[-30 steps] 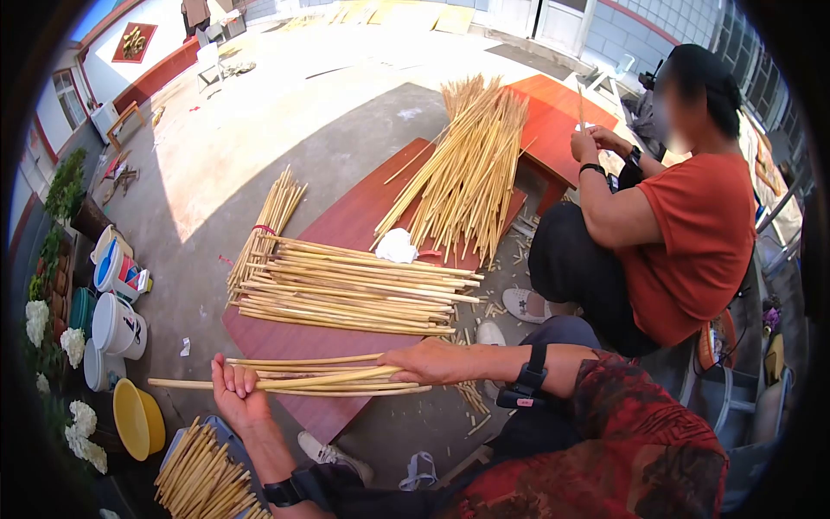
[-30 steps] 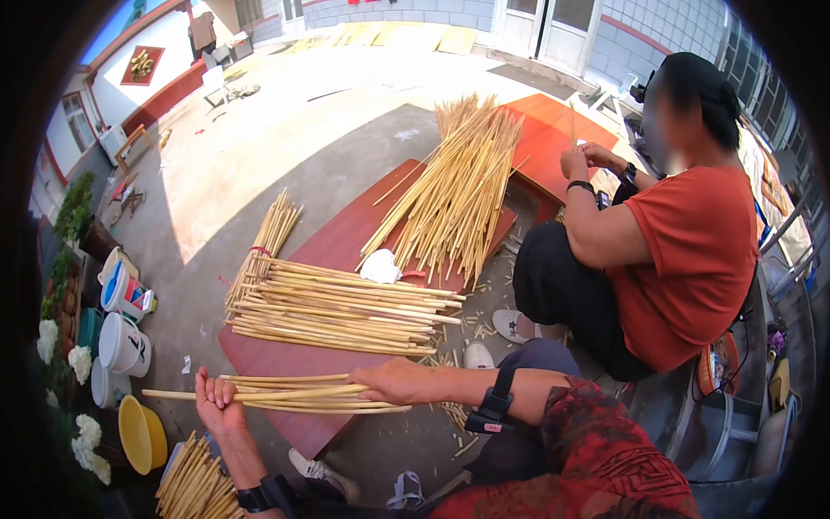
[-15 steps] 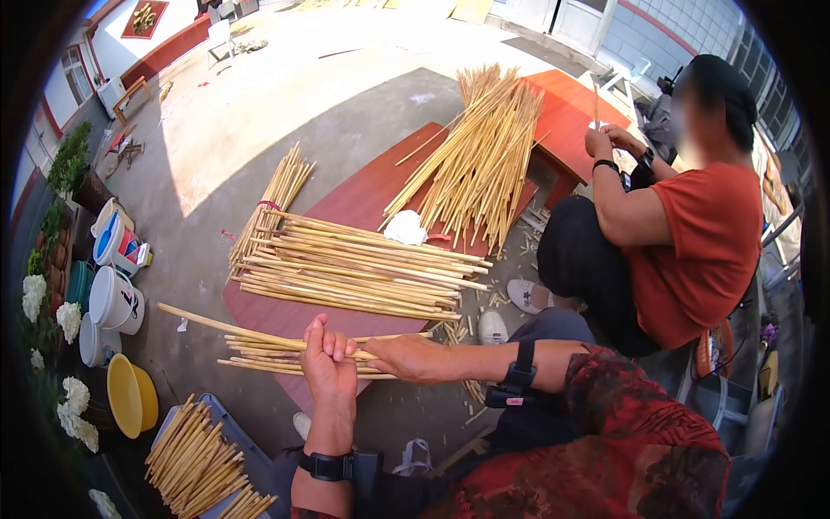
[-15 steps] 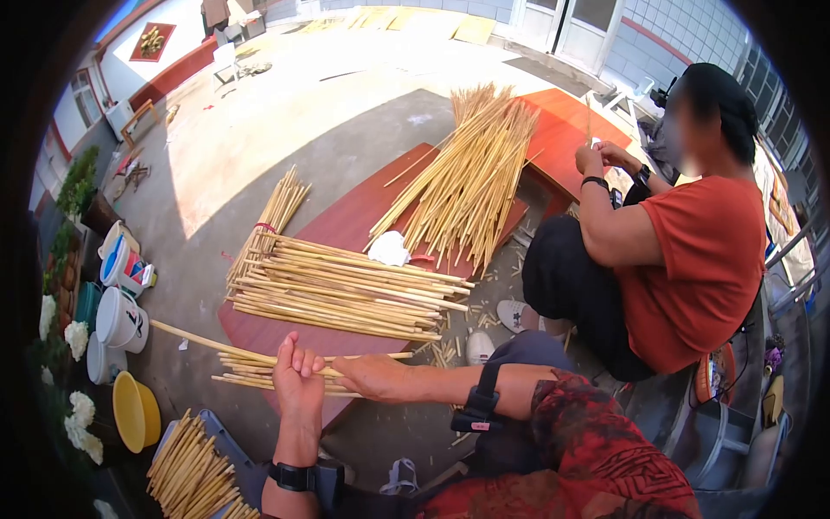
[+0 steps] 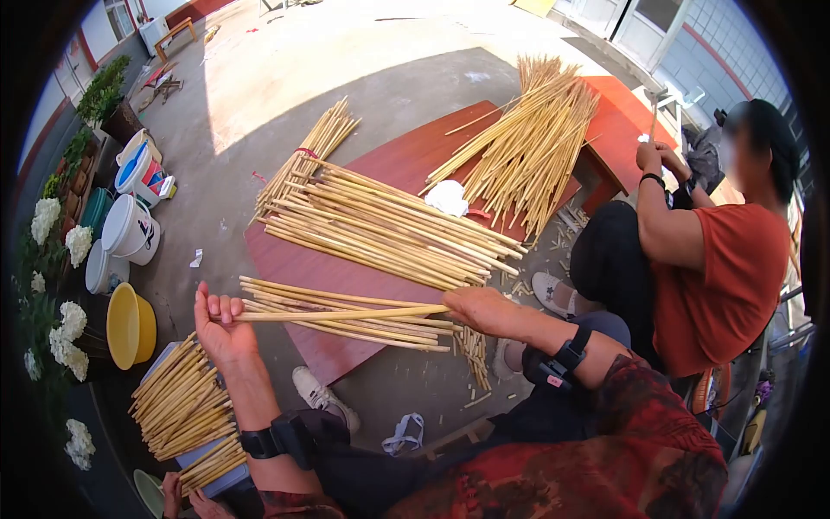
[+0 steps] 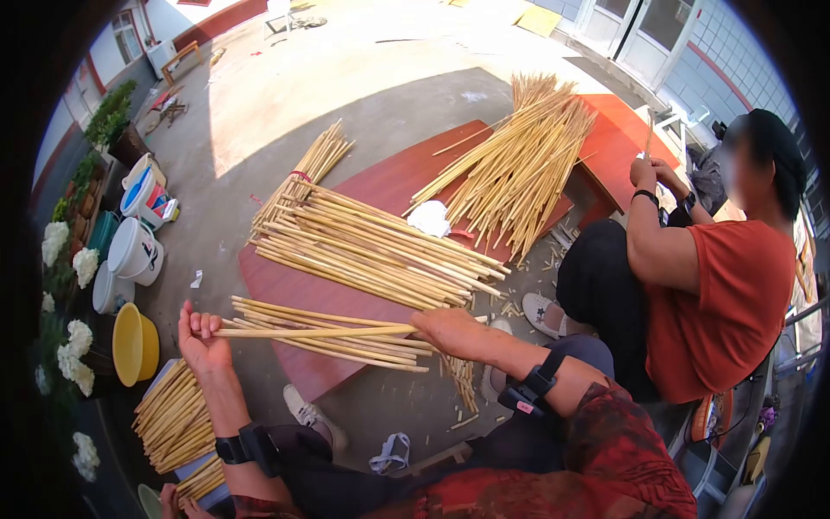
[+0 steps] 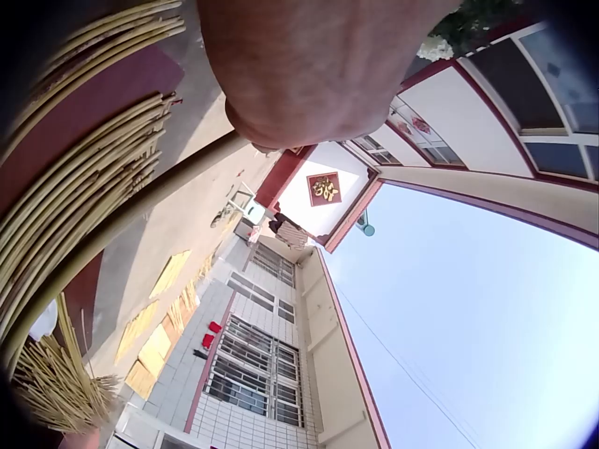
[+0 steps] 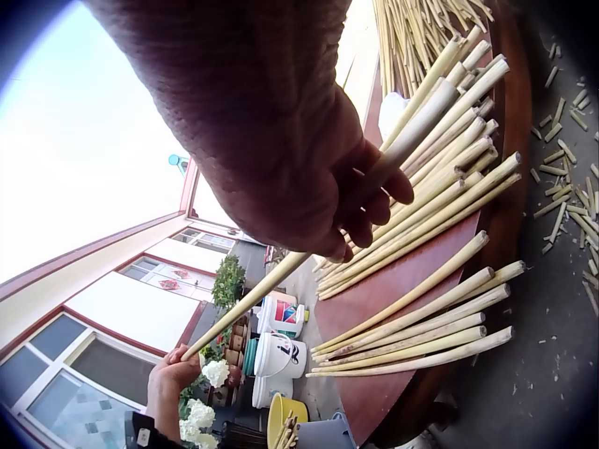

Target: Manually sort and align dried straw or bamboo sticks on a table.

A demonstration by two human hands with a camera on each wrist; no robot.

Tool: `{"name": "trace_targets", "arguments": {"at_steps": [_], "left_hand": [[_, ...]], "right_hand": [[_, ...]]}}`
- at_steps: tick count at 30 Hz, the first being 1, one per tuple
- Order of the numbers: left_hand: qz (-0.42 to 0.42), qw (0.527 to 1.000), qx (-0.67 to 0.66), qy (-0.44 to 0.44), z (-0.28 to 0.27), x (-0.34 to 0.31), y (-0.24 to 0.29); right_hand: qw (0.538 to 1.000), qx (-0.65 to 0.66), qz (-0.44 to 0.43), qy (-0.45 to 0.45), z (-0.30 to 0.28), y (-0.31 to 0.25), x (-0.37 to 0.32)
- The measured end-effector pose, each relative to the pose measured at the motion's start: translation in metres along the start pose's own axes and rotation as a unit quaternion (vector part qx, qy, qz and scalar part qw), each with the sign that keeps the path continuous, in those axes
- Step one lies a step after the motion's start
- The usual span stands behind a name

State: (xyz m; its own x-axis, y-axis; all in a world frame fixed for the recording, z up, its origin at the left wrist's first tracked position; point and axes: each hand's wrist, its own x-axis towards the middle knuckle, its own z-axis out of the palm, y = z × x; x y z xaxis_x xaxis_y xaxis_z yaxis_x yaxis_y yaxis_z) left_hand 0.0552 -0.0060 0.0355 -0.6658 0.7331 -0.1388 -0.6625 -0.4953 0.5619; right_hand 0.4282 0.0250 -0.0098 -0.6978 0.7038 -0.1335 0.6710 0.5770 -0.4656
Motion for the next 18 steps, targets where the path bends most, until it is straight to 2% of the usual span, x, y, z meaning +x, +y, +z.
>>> {"name": "trace_targets", "arguments": {"at_steps": [1, 3, 4, 6, 7, 8, 12, 15, 17, 18], "left_hand": [[0.002, 1.000, 0.003, 0.009, -0.001, -0.002, 0.004], [0.068, 0.995, 0.027, 0.074, 0.005, 0.001, 0.009], [0.086, 0.993, 0.043, 0.070, 0.003, -0.001, 0.012], [0.101, 0.991, 0.060, 0.066, 0.009, -0.005, 0.013], [0.110, 0.989, 0.077, 0.056, 0.010, -0.008, 0.013], [0.082, 0.992, 0.086, 0.029, 0.005, -0.008, 0.009], [-0.158, 0.975, 0.156, -0.030, 0.010, -0.027, -0.022], [-0.190, 0.960, 0.191, -0.075, 0.019, -0.044, -0.034], [-0.171, 0.966, 0.184, -0.063, 0.022, -0.042, -0.028], [-0.152, 0.970, 0.178, -0.056, 0.020, -0.041, -0.026]], "right_hand": [[1.000, 0.004, -0.003, -0.009, -0.002, 0.002, -0.001], [0.998, -0.041, 0.023, 0.034, -0.007, 0.007, 0.001], [0.999, -0.037, 0.018, 0.026, -0.008, 0.010, 0.003], [0.993, -0.077, 0.085, 0.027, -0.007, 0.016, 0.010], [0.993, -0.074, 0.084, 0.021, 0.000, 0.013, 0.011], [0.994, -0.045, 0.089, 0.037, 0.004, 0.010, 0.014], [0.995, 0.025, 0.083, 0.052, 0.028, -0.003, 0.033], [0.994, 0.060, 0.081, 0.030, 0.046, -0.001, 0.045], [0.998, 0.042, 0.049, 0.008, 0.053, -0.004, 0.057], [0.997, 0.062, 0.020, 0.051, 0.062, -0.005, 0.058]]}}
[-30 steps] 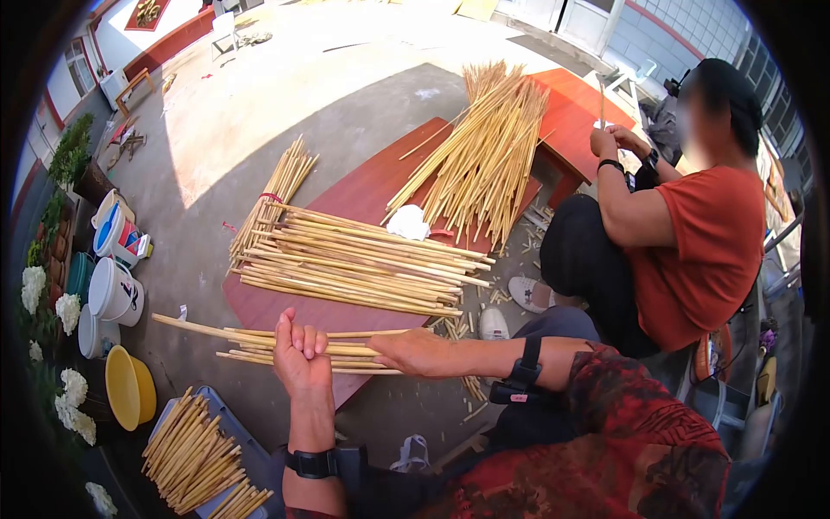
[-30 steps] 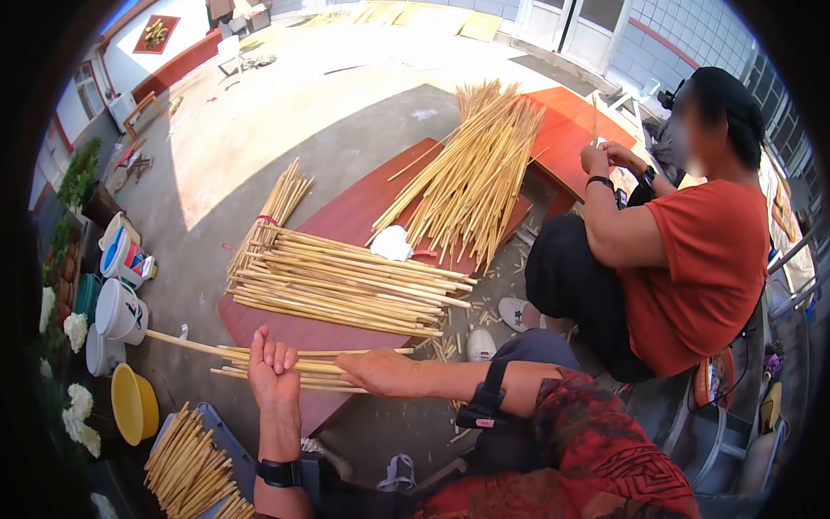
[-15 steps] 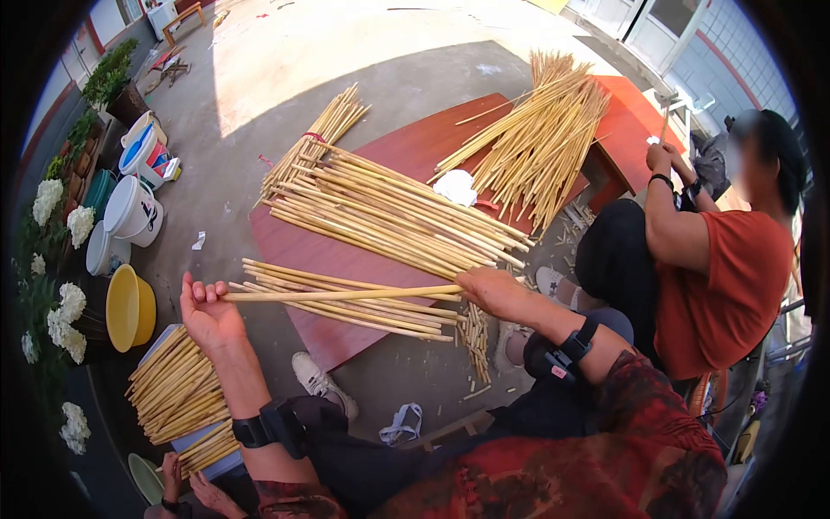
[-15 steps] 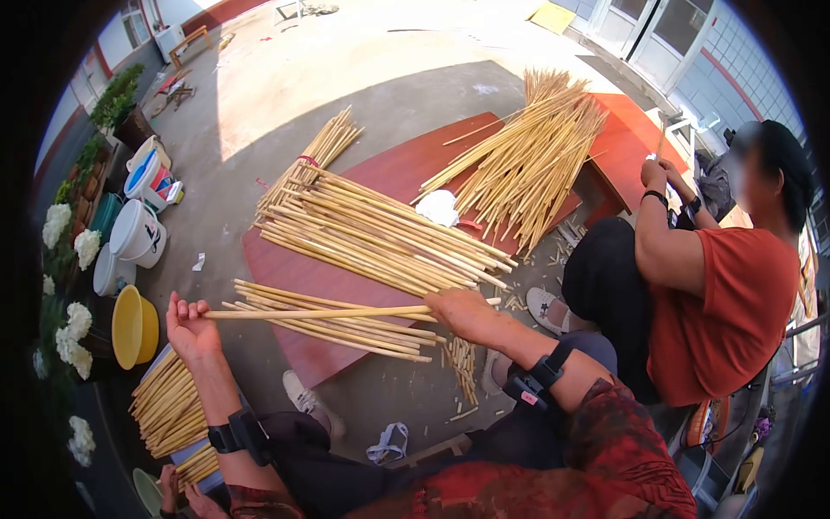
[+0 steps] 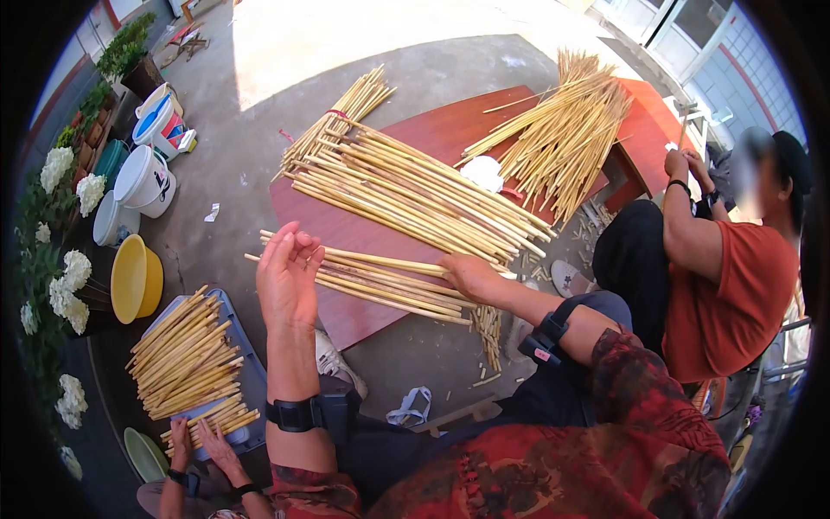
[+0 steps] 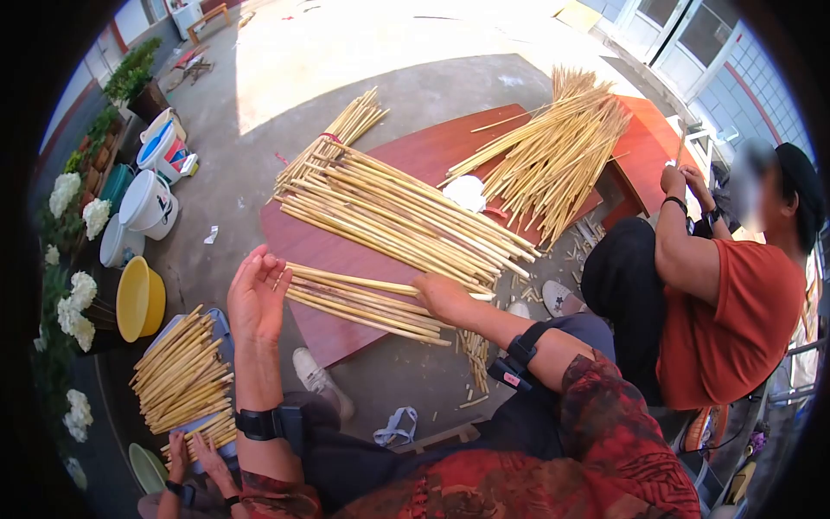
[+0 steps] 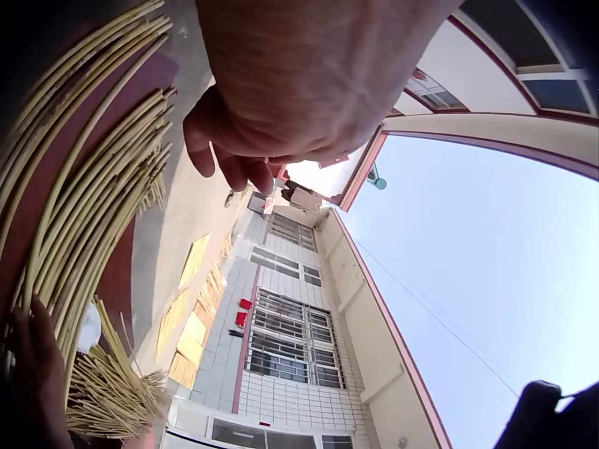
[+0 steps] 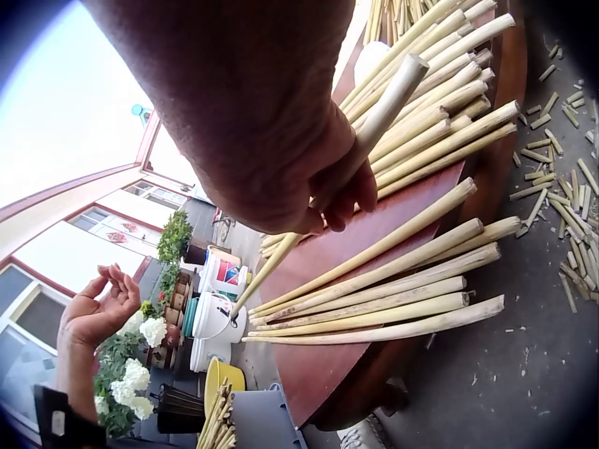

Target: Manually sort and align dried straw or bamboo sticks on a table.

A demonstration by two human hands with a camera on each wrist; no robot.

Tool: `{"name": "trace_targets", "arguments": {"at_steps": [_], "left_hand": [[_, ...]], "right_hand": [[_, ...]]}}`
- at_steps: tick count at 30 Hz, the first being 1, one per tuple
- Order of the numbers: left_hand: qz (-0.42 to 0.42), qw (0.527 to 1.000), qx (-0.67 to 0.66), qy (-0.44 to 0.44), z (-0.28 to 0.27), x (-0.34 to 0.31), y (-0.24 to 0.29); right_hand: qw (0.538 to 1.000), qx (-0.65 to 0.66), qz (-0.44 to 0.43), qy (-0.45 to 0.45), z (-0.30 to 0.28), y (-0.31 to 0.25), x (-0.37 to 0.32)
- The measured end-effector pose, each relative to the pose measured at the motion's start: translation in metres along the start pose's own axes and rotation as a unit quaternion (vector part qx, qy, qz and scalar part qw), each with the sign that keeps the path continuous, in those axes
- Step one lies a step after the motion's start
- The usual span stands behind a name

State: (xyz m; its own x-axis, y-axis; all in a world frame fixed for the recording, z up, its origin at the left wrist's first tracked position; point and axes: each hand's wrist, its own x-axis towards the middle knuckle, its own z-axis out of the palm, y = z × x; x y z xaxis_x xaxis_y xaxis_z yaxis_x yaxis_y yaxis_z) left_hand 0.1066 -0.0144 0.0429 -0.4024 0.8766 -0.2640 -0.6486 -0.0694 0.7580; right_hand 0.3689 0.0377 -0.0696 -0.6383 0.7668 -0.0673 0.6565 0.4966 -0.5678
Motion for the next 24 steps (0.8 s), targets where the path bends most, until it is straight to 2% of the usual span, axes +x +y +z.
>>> {"name": "trace_targets", "arguments": {"at_steps": [2, 5, 7, 11, 16, 21, 24], "left_hand": [[0.020, 1.000, -0.012, -0.004, 0.000, 0.001, 0.000], [0.002, 1.000, 0.001, -0.021, -0.003, -0.006, -0.004], [-0.053, 0.996, 0.020, -0.070, -0.002, -0.010, -0.012], [-0.070, 0.993, 0.051, -0.079, 0.003, -0.015, -0.018], [-0.080, 0.990, 0.061, -0.094, 0.007, -0.018, -0.019], [-0.078, 0.990, 0.065, -0.099, 0.011, -0.019, -0.022], [-0.076, 0.990, 0.062, -0.106, 0.013, -0.017, -0.023]], "right_hand": [[1.000, -0.018, 0.010, -0.004, 0.009, -0.003, 0.005], [0.999, -0.052, 0.010, -0.008, 0.021, -0.003, 0.013], [0.998, -0.062, -0.005, 0.009, 0.031, 0.002, 0.020], [0.990, -0.136, 0.009, -0.047, 0.042, 0.001, 0.027], [0.977, -0.210, -0.005, -0.043, 0.050, 0.001, 0.030], [0.974, -0.222, 0.013, -0.050, 0.048, 0.000, 0.032], [0.980, -0.197, -0.010, -0.041, 0.051, 0.008, 0.031]]}}
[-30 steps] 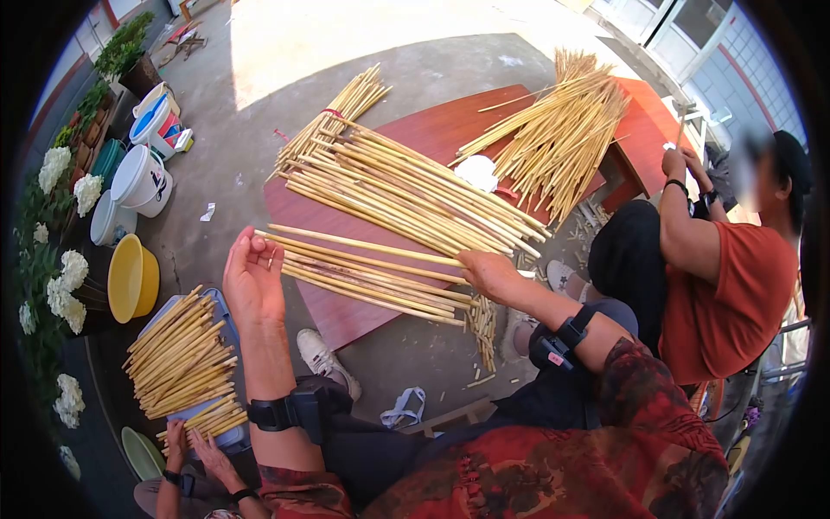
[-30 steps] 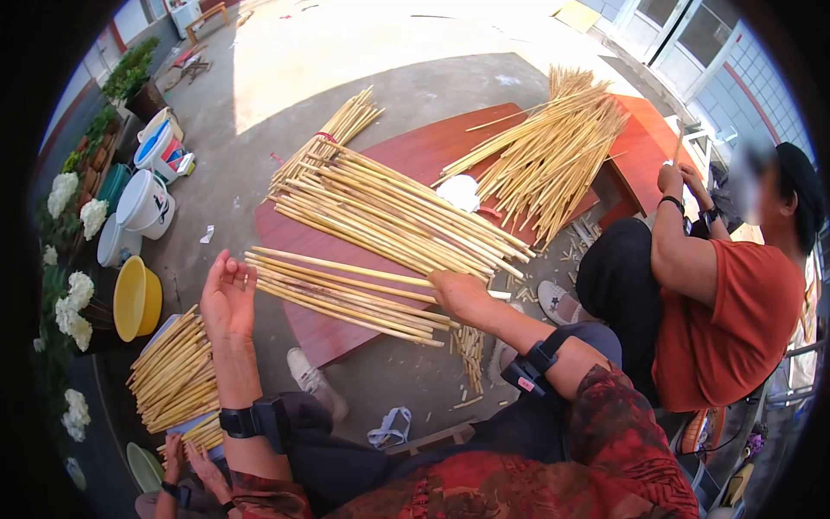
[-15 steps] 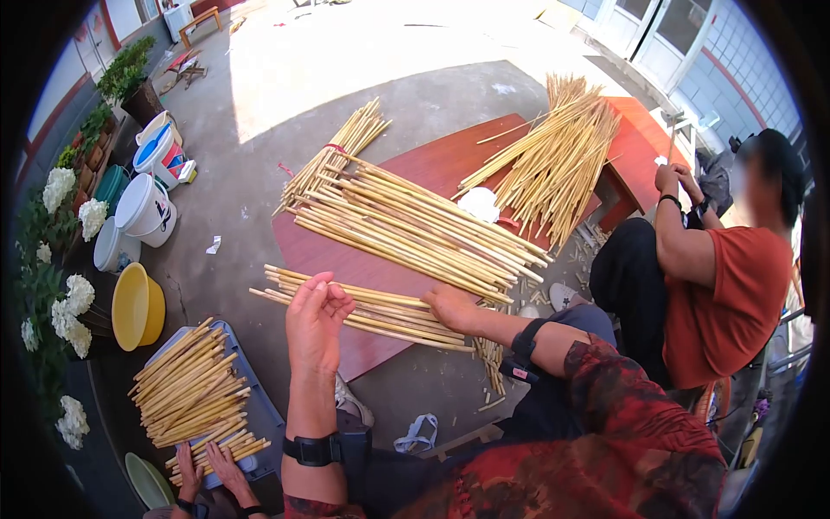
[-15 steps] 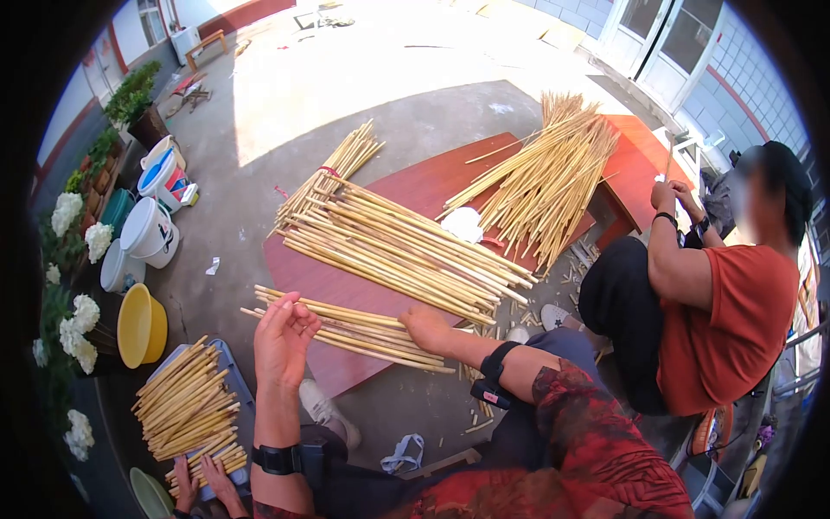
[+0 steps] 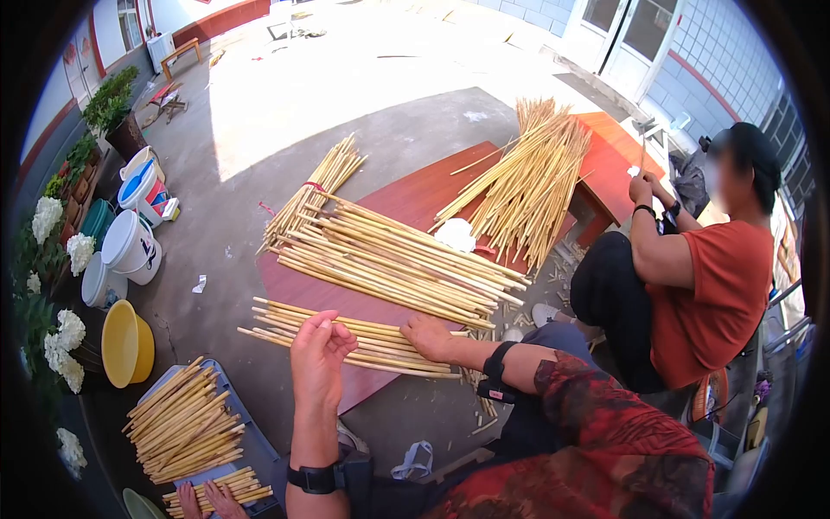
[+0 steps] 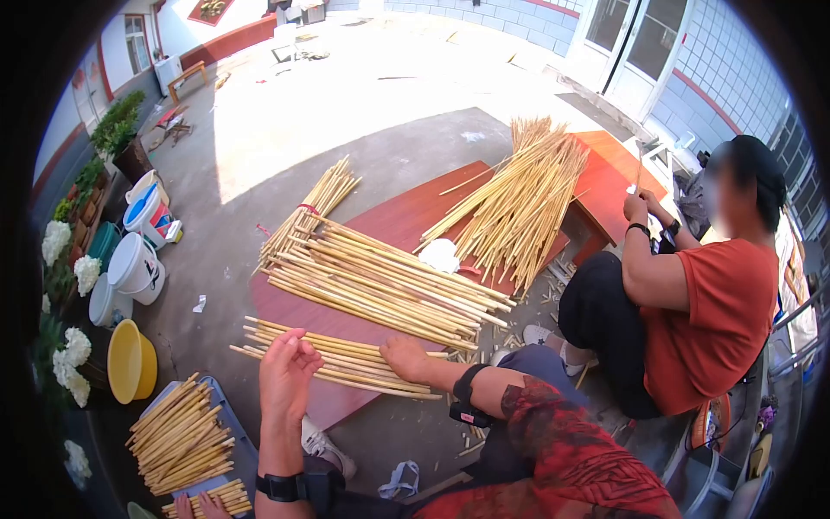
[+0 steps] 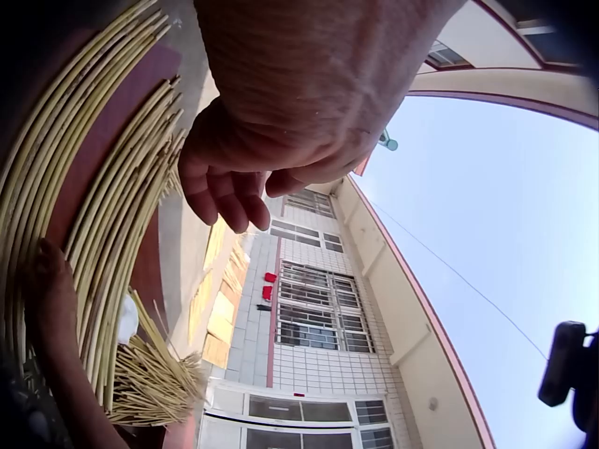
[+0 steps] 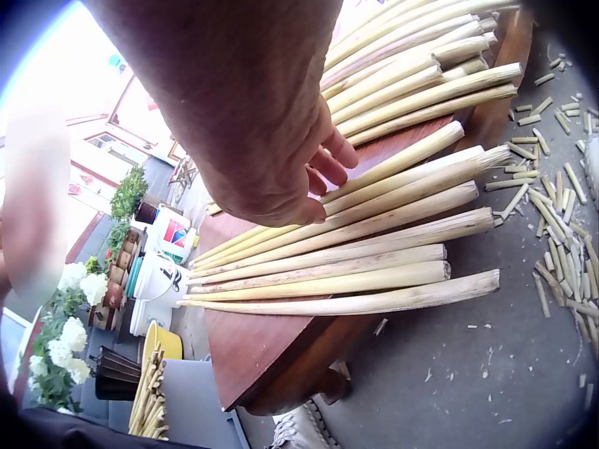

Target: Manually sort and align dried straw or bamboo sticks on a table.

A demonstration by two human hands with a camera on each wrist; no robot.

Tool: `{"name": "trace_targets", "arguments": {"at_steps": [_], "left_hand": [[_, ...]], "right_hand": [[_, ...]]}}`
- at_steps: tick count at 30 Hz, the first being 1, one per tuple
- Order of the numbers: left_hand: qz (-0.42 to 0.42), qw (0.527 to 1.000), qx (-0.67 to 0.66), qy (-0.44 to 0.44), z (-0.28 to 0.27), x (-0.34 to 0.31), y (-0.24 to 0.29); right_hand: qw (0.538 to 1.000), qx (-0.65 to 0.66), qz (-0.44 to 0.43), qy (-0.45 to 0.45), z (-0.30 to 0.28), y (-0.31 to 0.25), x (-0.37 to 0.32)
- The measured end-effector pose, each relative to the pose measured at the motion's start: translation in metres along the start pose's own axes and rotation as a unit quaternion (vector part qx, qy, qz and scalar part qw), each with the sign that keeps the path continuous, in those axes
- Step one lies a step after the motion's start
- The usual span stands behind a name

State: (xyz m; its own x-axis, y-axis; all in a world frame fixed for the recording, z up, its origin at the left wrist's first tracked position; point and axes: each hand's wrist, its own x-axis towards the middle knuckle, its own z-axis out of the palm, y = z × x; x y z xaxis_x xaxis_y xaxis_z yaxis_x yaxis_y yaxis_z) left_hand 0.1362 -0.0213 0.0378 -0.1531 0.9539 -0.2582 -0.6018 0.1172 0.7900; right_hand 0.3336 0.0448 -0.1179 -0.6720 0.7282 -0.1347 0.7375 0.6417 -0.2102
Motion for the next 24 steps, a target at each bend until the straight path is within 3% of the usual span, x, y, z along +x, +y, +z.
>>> {"name": "trace_targets", "arguments": {"at_steps": [8, 11, 13, 24], "left_hand": [[0.027, 0.999, -0.020, 0.017, -0.004, 0.001, 0.008], [0.043, 0.998, -0.029, 0.022, -0.009, 0.000, 0.011], [0.047, 0.998, -0.031, 0.027, -0.010, 0.000, 0.013], [0.046, 0.998, -0.035, 0.025, -0.009, -0.002, 0.014]], "right_hand": [[0.997, 0.066, 0.041, 0.007, -0.001, -0.003, -0.007], [0.998, 0.040, 0.038, -0.019, -0.011, -0.014, -0.014], [0.994, 0.025, 0.053, -0.091, -0.019, -0.019, -0.012], [0.999, 0.028, -0.020, -0.010, -0.006, -0.034, -0.005]]}}
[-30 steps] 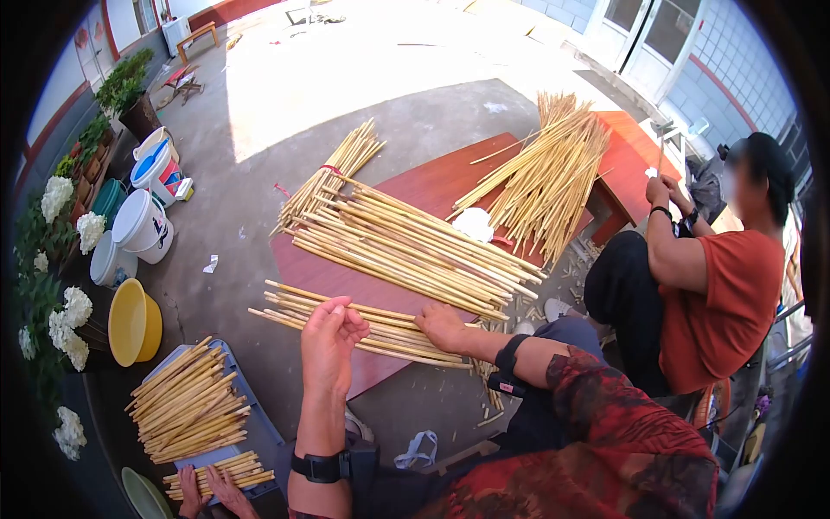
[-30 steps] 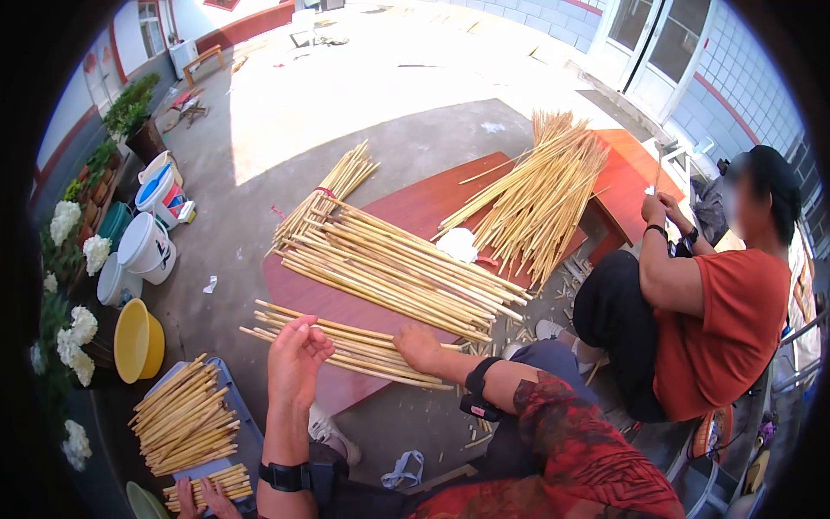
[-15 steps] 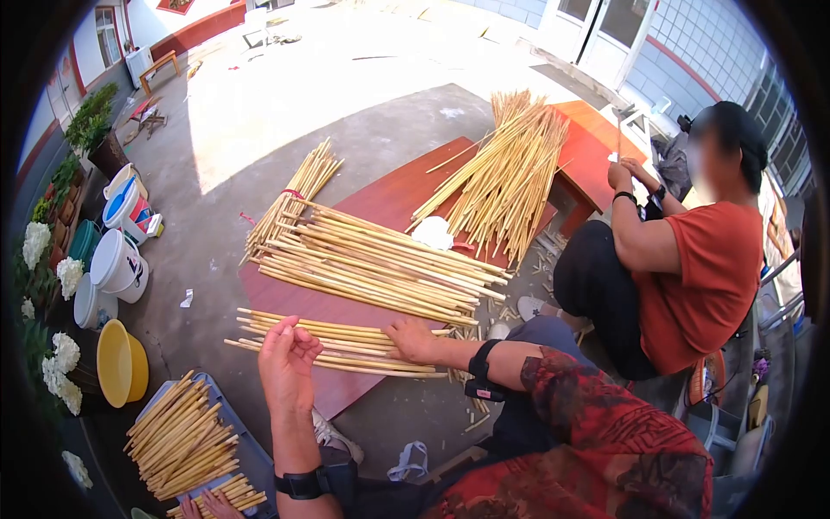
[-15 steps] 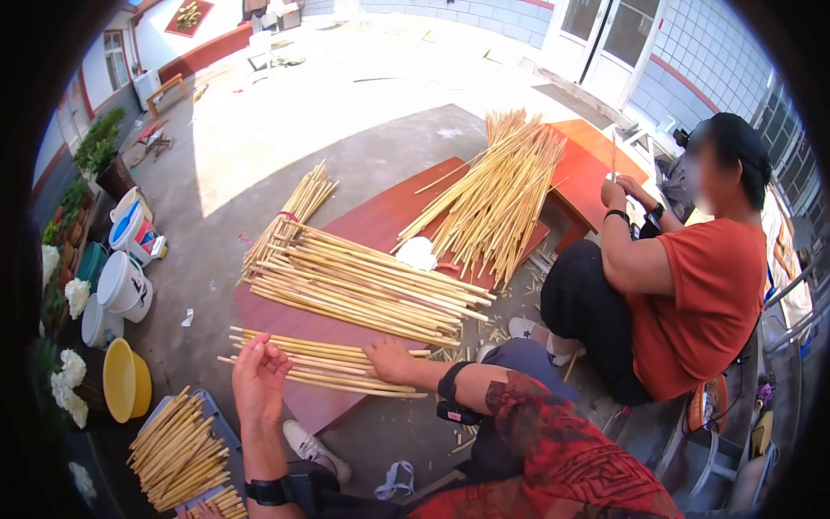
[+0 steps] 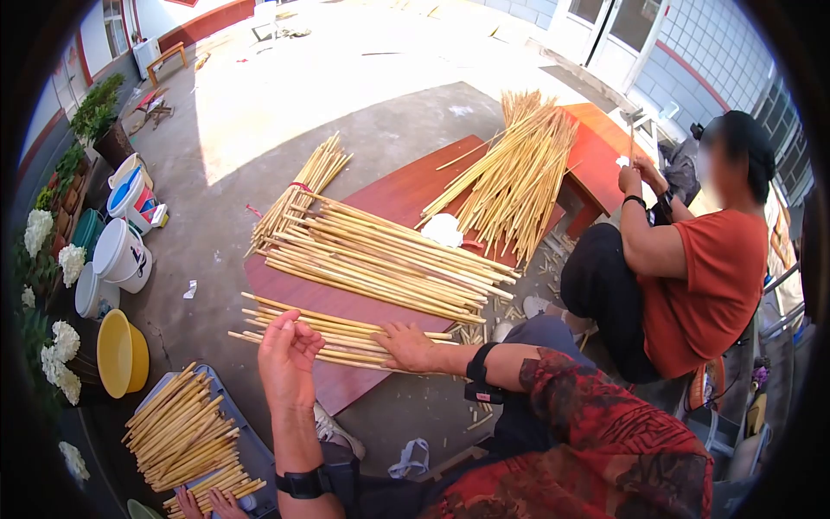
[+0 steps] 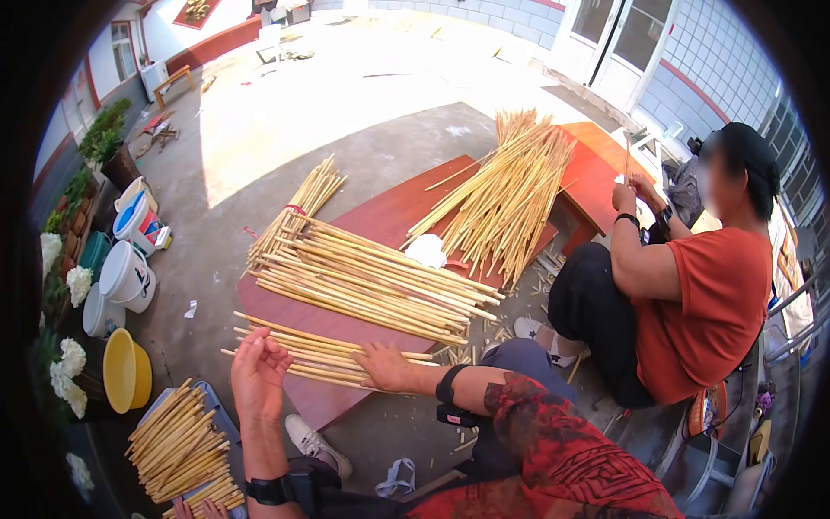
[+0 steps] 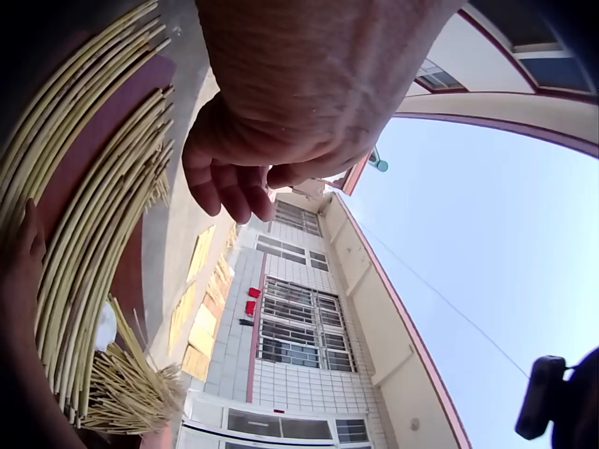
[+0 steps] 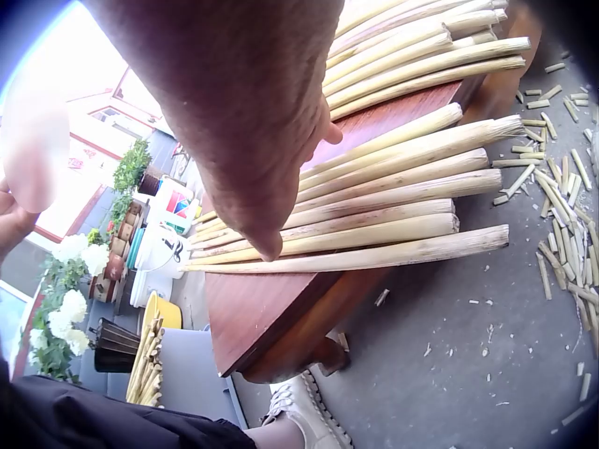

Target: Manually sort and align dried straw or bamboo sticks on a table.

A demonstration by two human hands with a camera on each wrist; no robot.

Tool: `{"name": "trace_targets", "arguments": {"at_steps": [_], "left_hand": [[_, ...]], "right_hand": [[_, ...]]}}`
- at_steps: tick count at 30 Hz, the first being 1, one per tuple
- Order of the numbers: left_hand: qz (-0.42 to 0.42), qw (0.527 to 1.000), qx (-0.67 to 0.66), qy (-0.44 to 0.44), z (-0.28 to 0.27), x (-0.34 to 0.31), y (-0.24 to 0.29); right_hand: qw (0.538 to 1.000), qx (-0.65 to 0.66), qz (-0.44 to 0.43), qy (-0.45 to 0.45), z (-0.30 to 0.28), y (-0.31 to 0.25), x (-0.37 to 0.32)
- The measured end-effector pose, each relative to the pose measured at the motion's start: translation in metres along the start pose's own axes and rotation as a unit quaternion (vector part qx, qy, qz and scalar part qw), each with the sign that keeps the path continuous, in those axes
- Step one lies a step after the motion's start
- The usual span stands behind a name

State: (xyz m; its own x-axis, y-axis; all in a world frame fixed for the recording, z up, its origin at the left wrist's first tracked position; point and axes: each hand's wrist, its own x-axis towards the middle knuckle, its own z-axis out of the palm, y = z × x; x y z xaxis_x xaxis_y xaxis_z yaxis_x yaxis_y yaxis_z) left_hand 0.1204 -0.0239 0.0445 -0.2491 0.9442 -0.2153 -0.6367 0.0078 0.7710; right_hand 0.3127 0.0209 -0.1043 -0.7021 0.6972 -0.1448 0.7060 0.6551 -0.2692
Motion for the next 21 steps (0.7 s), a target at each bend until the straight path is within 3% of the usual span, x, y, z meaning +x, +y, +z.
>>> {"name": "trace_targets", "arguments": {"at_steps": [2, 9, 12, 13, 14, 15, 16, 17, 18, 20, 21], "left_hand": [[-0.004, 1.000, 0.001, -0.003, -0.001, 0.000, -0.002], [-0.026, 0.992, 0.121, -0.028, 0.004, 0.001, -0.017], [0.062, 0.875, 0.452, -0.160, 0.020, -0.006, -0.028], [0.062, 0.875, 0.452, -0.162, 0.022, -0.008, -0.036], [0.095, 0.828, 0.504, -0.226, 0.022, -0.008, -0.049], [0.127, 0.773, 0.551, -0.289, 0.022, -0.008, -0.060], [0.160, 0.739, 0.580, -0.302, 0.023, -0.010, -0.068], [0.159, 0.738, 0.580, -0.305, 0.022, -0.010, -0.071], [0.144, 0.762, 0.559, -0.294, 0.023, -0.009, -0.072], [0.132, 0.782, 0.535, -0.290, 0.028, -0.005, -0.071], [0.150, 0.741, 0.603, -0.255, 0.031, -0.004, -0.066]], "right_hand": [[0.997, -0.051, -0.052, -0.018, 0.003, -0.001, 0.002], [0.999, -0.009, -0.041, -0.026, -0.029, -0.009, 0.011], [0.992, 0.004, -0.116, -0.044, -0.053, -0.025, 0.009], [0.981, 0.047, -0.189, -0.003, -0.056, -0.027, 0.007], [0.960, 0.089, -0.261, 0.037, -0.059, -0.029, 0.004], [0.961, 0.090, -0.260, 0.037, -0.064, -0.031, -0.002], [0.954, 0.198, -0.222, 0.045, -0.069, -0.032, -0.010], [0.934, 0.305, -0.181, 0.053, -0.071, -0.031, -0.016], [0.934, 0.305, -0.178, 0.055, -0.068, -0.026, -0.016], [0.952, 0.090, -0.283, 0.073, -0.064, -0.012, -0.012], [0.953, 0.090, -0.279, 0.076, -0.074, -0.011, -0.012]]}}
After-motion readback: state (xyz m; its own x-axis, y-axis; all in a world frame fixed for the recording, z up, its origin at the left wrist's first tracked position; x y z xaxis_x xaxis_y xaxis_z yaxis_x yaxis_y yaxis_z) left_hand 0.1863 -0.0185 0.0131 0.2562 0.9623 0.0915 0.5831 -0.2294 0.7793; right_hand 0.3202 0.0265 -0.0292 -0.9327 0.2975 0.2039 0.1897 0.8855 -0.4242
